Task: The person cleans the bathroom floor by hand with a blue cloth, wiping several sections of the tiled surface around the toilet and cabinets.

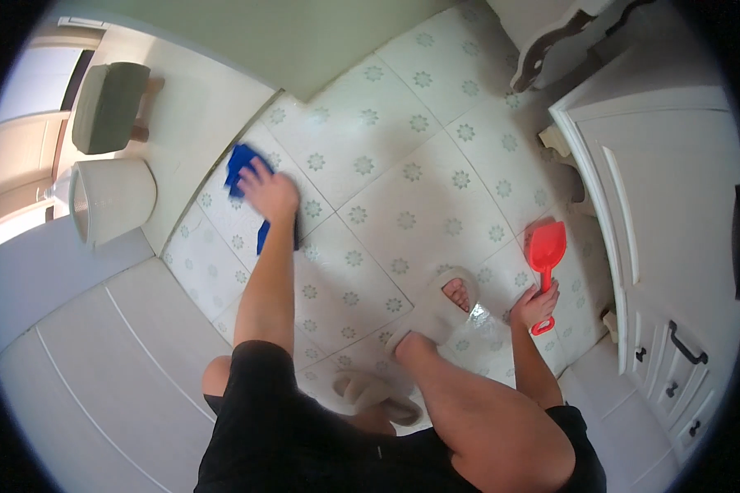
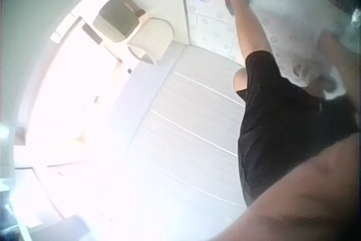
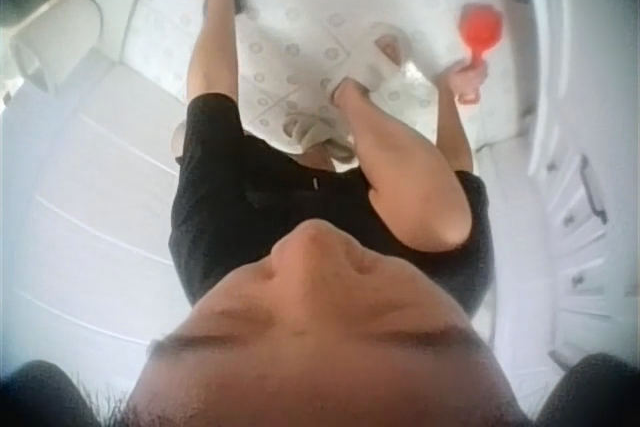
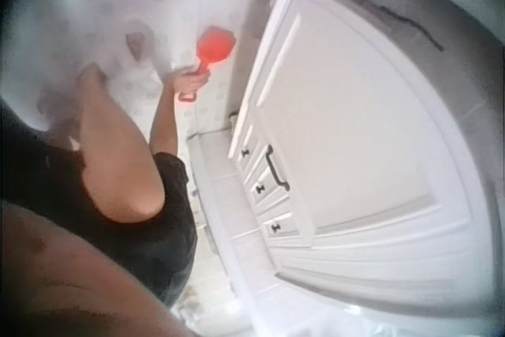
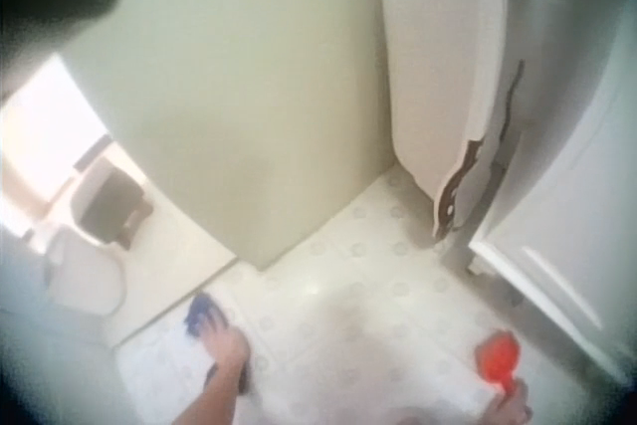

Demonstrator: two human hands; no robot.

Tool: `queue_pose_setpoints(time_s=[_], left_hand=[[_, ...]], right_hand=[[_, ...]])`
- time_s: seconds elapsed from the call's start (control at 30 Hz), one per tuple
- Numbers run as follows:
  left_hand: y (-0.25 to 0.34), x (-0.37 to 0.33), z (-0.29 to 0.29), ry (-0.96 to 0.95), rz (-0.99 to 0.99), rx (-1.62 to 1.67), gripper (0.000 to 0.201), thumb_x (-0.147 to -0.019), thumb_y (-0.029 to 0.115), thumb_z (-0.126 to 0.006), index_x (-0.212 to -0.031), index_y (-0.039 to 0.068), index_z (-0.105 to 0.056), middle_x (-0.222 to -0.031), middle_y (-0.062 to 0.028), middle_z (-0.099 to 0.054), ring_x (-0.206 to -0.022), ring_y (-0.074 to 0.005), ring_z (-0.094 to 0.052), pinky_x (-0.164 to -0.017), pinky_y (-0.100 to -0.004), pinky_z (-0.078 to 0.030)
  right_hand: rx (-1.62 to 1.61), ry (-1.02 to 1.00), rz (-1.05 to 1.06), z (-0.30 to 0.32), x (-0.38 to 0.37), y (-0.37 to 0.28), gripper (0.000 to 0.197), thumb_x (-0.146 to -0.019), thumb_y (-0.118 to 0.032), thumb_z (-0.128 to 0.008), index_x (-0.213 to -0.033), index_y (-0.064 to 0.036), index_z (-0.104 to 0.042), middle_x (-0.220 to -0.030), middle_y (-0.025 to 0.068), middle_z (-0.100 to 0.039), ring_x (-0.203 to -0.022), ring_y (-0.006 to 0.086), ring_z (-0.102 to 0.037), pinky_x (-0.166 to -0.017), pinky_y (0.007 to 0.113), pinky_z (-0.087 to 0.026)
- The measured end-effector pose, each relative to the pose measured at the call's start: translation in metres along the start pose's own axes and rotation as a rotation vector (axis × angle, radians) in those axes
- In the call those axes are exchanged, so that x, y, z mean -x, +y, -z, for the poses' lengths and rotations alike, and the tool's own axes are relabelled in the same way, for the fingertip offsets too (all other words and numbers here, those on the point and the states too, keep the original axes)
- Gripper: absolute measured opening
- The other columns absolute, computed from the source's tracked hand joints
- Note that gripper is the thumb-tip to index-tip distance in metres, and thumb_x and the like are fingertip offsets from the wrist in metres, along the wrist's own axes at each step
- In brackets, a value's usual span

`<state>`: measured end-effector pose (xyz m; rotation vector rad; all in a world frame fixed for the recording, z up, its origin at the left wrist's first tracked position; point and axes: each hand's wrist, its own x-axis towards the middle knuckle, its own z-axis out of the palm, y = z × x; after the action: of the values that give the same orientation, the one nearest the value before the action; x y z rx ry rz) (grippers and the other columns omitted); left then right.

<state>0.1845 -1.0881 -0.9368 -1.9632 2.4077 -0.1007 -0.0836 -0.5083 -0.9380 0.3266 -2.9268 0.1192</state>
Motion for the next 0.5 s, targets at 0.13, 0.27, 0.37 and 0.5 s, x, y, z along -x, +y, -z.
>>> queue_pose_setpoints(time_s=[0.13,0.27,0.37,0.5], left_hand=[[0.09,0.036,0.008,-0.012,-0.429,0.155,0.063,-0.096,0.026,-0.051,-0.157,0.008,-0.05,-0.166,-0.0221,-0.041,-0.155,-0.0437,-0.032,-0.128,-0.0565,-0.024],[0.124,0.127,0.043,-0.161,-0.78,0.496,0.063,-0.092,0.017,-0.056,-0.154,0.017,-0.055,-0.166,-0.0168,-0.042,-0.155,-0.0438,-0.034,-0.127,-0.0557,-0.029],[0.067,0.159,0.048,-0.22,-0.792,0.489,0.062,-0.091,0.021,-0.06,-0.153,0.018,-0.057,-0.166,-0.0149,-0.043,-0.156,-0.0378,-0.035,-0.126,-0.0554,-0.03],[-0.048,0.16,0.027,-0.107,-0.459,0.308,0.061,-0.093,0.021,-0.059,-0.154,0.016,-0.056,-0.166,-0.0181,-0.041,-0.153,-0.0425,-0.038,-0.125,-0.0553,-0.032]], right_hand=[[0.059,-0.028,-0.026,-0.003,0.006,-0.004,0.057,-0.106,-0.038,-0.053,-0.154,-0.0063,-0.045,-0.152,0.0193,-0.054,-0.139,0.0418,-0.05,-0.108,0.056,-0.041],[-0.036,-0.03,0.003,-0.006,0.002,0.007,0.059,-0.107,-0.041,-0.051,-0.157,-0.0089,-0.042,-0.154,0.0188,-0.051,-0.142,0.0415,-0.047,-0.11,0.057,-0.04],[-0.051,-0.099,-0.032,-0.002,0.008,-0.002,0.061,-0.108,-0.043,-0.049,-0.16,-0.0111,-0.039,-0.156,0.0182,-0.05,-0.143,0.0408,-0.046,-0.11,0.058,-0.04],[-0.006,-0.052,-0.017,-0.004,0.007,0.01,0.063,-0.109,-0.043,-0.049,-0.162,-0.0119,-0.037,-0.156,0.0191,-0.049,-0.143,0.0413,-0.047,-0.109,0.059,-0.04]])
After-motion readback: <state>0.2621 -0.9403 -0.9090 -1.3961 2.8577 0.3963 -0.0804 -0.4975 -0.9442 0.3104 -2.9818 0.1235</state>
